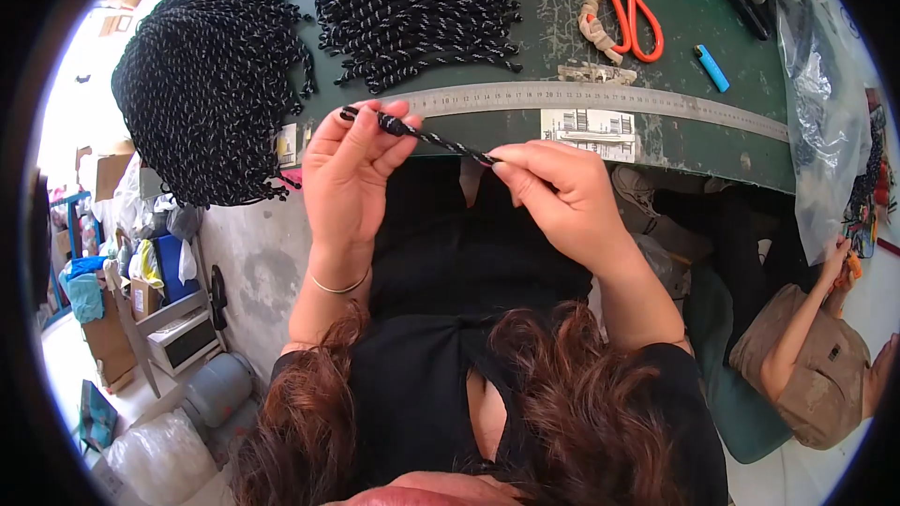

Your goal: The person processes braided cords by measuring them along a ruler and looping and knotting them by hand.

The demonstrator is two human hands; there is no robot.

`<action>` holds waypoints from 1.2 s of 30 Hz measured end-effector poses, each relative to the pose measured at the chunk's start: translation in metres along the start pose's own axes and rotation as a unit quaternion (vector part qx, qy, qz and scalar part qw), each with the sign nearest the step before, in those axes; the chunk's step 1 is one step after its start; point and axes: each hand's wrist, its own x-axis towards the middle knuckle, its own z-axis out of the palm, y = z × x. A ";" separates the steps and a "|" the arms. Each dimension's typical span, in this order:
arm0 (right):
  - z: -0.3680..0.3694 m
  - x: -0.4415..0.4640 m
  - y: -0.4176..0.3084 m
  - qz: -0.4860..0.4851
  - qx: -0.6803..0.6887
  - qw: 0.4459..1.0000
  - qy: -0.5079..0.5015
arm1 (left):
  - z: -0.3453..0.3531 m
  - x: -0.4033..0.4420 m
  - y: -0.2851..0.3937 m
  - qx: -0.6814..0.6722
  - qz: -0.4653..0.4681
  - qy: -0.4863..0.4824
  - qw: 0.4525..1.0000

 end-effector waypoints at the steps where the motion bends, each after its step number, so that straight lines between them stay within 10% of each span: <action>1: -0.001 0.001 -0.001 0.002 -0.002 1.000 0.004 | -0.001 0.001 0.000 -0.001 0.002 0.016 1.000; 4: -0.003 0.004 -0.002 0.179 0.396 0.901 0.002 | -0.001 0.001 -0.002 0.004 -0.007 0.015 1.000; 36: 0.002 -0.002 0.004 0.110 0.204 0.973 0.008 | -0.008 -0.007 0.000 0.024 0.026 -0.017 0.999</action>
